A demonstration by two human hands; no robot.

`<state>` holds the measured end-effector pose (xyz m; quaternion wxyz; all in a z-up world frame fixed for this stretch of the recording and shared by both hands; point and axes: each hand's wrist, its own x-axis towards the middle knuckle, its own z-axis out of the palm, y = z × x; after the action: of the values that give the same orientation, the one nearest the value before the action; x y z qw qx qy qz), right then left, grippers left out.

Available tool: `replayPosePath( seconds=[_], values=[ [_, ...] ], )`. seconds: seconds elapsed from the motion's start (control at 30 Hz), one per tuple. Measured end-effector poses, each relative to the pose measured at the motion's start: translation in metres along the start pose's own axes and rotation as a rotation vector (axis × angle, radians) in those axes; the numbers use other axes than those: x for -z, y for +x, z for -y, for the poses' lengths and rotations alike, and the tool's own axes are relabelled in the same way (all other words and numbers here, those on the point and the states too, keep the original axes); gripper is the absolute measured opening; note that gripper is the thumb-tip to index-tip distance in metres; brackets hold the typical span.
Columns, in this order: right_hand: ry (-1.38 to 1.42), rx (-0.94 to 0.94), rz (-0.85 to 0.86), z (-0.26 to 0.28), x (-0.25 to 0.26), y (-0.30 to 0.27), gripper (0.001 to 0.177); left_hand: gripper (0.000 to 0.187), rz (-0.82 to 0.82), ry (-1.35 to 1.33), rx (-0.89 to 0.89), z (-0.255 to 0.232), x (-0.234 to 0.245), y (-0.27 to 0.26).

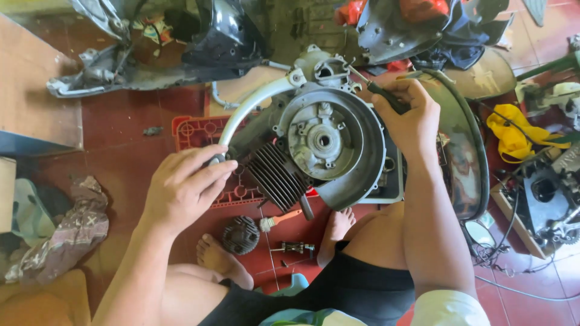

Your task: The person sits on the floor and cleans a motorcycle engine cylinder head using a brush and a small tool. They scrub the cooling fins and inner surfaces, then wipe the parts with their hands.

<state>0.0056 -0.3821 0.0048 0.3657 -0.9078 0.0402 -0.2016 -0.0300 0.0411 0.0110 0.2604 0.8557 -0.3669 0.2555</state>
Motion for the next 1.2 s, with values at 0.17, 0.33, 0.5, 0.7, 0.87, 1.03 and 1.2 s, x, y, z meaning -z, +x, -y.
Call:
replayPosePath(
  seconds=[0.17,0.33,0.5,0.7,0.87,1.03,1.2],
  values=[
    [0.106,-0.015,-0.006,-0.002,-0.003,0.012,0.014,0.02,0.002,-0.063,0.013,0.003,0.001,-0.005],
    [-0.071,-0.156,0.011,0.021,0.037,0.005,0.01,0.024,0.061,-0.094,-0.025,0.003,0.006,-0.005],
    [-0.347,-0.094,0.096,0.01,0.035,-0.006,0.023,0.023,0.077,-0.123,-0.034,0.004,0.007,-0.003],
    [-0.298,-0.07,0.075,-0.017,0.021,-0.017,0.029,0.021,-0.006,-0.123,0.002,0.006,-0.004,-0.006],
    [0.067,-0.099,0.019,-0.017,0.019,-0.018,0.02,0.021,0.009,-0.114,0.008,0.007,-0.004,-0.008],
    [0.512,-0.18,0.012,-0.016,0.02,-0.019,0.015,0.019,-0.097,0.097,0.043,-0.019,0.0,0.003],
    [0.65,-0.113,0.278,0.023,0.013,-0.042,0.017,0.037,-0.13,0.01,0.127,-0.074,-0.017,0.013]
  ],
)
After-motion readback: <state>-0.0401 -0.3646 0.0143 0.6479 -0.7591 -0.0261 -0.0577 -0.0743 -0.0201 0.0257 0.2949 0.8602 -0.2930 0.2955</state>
